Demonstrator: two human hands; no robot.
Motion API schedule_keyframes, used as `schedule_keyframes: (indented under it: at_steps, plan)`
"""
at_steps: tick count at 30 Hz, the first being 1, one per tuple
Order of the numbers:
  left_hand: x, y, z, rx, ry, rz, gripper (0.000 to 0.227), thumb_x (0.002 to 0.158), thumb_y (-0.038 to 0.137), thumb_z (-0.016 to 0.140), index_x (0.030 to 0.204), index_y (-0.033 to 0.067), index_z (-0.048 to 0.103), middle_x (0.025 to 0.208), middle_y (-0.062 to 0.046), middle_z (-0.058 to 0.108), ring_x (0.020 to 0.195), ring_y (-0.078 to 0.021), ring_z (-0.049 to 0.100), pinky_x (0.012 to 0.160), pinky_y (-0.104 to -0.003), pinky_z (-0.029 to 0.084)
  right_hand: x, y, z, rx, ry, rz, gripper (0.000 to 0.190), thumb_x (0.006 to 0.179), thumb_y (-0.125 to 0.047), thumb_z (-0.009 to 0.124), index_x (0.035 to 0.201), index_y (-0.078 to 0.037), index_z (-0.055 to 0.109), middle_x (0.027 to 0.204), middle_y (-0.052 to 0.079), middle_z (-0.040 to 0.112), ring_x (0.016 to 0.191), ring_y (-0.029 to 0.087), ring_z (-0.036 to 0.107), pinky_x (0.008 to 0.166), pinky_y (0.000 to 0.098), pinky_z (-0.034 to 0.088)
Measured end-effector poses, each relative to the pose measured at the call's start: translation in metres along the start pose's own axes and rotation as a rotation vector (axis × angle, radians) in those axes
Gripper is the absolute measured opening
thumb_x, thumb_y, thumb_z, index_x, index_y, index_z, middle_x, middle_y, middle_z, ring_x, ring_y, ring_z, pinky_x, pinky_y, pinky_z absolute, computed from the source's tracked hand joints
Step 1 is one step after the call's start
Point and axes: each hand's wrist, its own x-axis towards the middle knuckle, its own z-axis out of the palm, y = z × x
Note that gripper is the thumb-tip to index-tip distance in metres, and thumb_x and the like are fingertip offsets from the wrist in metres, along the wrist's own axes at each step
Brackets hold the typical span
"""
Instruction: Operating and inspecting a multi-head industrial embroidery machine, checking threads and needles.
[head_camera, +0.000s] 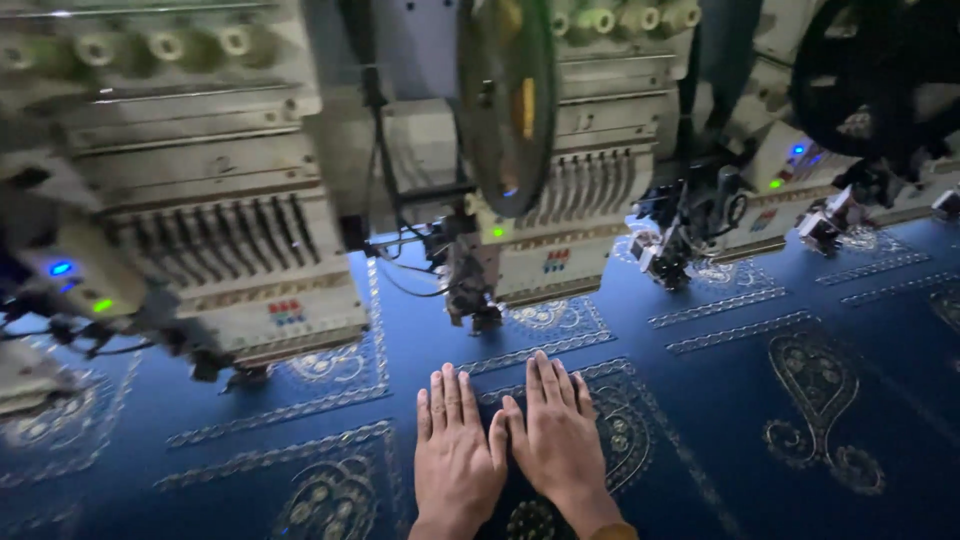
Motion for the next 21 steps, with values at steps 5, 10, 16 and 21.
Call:
schedule_keyframes:
  at_steps: [5, 10, 16, 21]
  plan:
    - [0.01, 0.029, 0.013, 0.006, -0.009, -0.052, 0.079, 0.103, 0.055, 0.02, 0.161, 0.0017, 0.014, 0.169, -0.017, 0.013, 0.16, -0.0286, 0.008, 0.133, -0.043, 0.003, 0.036, 0.012, -0.001, 0.053, 0.034, 0.062, 0.064, 0.106, -0.044, 0.039, 0.156, -0.003, 0.036, 0.164, 0.016, 0.035, 0.152, 0.032, 0.029, 0.124, 0.0488, 0.017]
    - [0.019, 0.047, 0.014, -0.097, -0.154, -0.092, 0.078, 0.1, 0.052, 0.027, 0.158, -0.001, 0.022, 0.166, -0.022, 0.02, 0.157, -0.0331, 0.015, 0.129, -0.046, 0.009, 0.066, 0.036, 0.012, 0.19, 0.209, 0.062, 0.031, 0.106, -0.025, 0.048, 0.123, -0.006, 0.066, 0.127, 0.011, 0.066, 0.125, 0.029, 0.059, 0.113, 0.046, 0.046]
    - [0.027, 0.053, 0.02, -0.195, -0.264, -0.222, 0.079, 0.098, 0.056, 0.036, 0.157, 0.003, 0.028, 0.166, -0.019, 0.024, 0.154, -0.0325, 0.02, 0.126, -0.047, 0.011, 0.094, 0.044, 0.012, 0.435, 0.496, 0.134, 0.013, 0.093, -0.019, 0.072, 0.101, -0.013, 0.08, 0.095, 0.004, 0.081, 0.082, 0.018, 0.075, 0.079, 0.0336, 0.059]
    - [0.025, 0.051, 0.023, -0.206, -0.274, -0.217, 0.08, 0.097, 0.058, 0.039, 0.157, 0.0046, 0.029, 0.166, -0.017, 0.026, 0.154, -0.0312, 0.02, 0.125, -0.046, 0.013, 0.101, 0.048, 0.019, 0.406, 0.499, 0.175, 0.009, 0.093, -0.015, 0.07, 0.099, -0.014, 0.078, 0.091, 0.003, 0.08, 0.077, 0.017, 0.075, 0.071, 0.0326, 0.061]
